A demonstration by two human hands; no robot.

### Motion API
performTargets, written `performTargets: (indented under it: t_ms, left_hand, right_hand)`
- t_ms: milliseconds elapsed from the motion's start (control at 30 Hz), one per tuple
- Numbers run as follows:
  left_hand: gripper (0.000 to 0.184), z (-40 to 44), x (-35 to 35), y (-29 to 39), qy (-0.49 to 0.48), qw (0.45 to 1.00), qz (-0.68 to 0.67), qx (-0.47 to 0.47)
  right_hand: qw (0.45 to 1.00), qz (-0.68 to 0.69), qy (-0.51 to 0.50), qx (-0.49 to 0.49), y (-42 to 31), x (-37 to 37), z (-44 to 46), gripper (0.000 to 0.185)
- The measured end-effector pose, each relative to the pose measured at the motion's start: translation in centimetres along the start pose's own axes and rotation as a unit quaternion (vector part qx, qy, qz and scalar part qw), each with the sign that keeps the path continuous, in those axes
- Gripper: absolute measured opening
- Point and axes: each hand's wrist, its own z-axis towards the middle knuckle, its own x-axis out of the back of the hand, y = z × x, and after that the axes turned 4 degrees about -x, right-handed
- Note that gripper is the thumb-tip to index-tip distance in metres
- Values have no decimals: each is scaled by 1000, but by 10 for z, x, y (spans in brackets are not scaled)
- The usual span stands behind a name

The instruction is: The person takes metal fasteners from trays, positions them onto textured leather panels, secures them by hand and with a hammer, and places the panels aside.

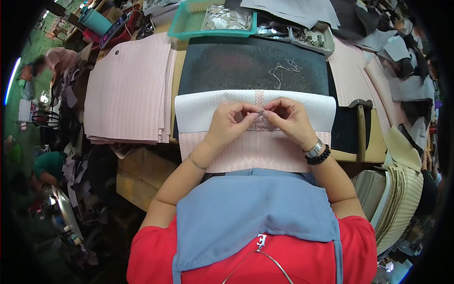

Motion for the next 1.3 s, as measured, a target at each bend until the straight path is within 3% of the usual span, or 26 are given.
performTargets:
  t_ms: [233, 333, 533, 933, 1133, 1167, 1233, 1267, 1300]
  left_hand:
    - [15, 2, -3, -5, -19, 994, 88, -62]
    - [19, 1, -7, -3, 16, 998, 46, -34]
    - [26, 1, -5, -5, -4, 994, 98, -55]
    - [30, 9, -7, 15, -9, 990, 136, 39]
    - [15, 3, -8, 0, -29, 953, 291, -85]
    - [13, 4, -8, 3, -17, 952, 284, -109]
    - [8, 2, -7, 7, 1, 951, 273, -144]
    - [5, 1, -6, 8, 4, 946, 283, -155]
    - [5, 2, -7, 7, 6, 949, 277, -151]
  right_hand:
    - [1000, -18, 20, -9, 0, 3, -5, 11]
    - [998, -63, 21, 13, 6, 4, -4, 11]
    - [990, -134, 38, 20, 4, -3, -1, 9]
    - [975, -206, 60, 64, 3, -9, 0, 11]
    - [912, -370, 42, 172, -2, -10, -1, 12]
    - [885, -426, 44, 182, -8, -8, 1, 10]
    - [893, -413, 54, 172, -26, 6, 14, 10]
    - [883, -400, 89, 227, -30, 22, 32, 9]
    - [868, -426, 129, 222, -47, 37, 46, 10]
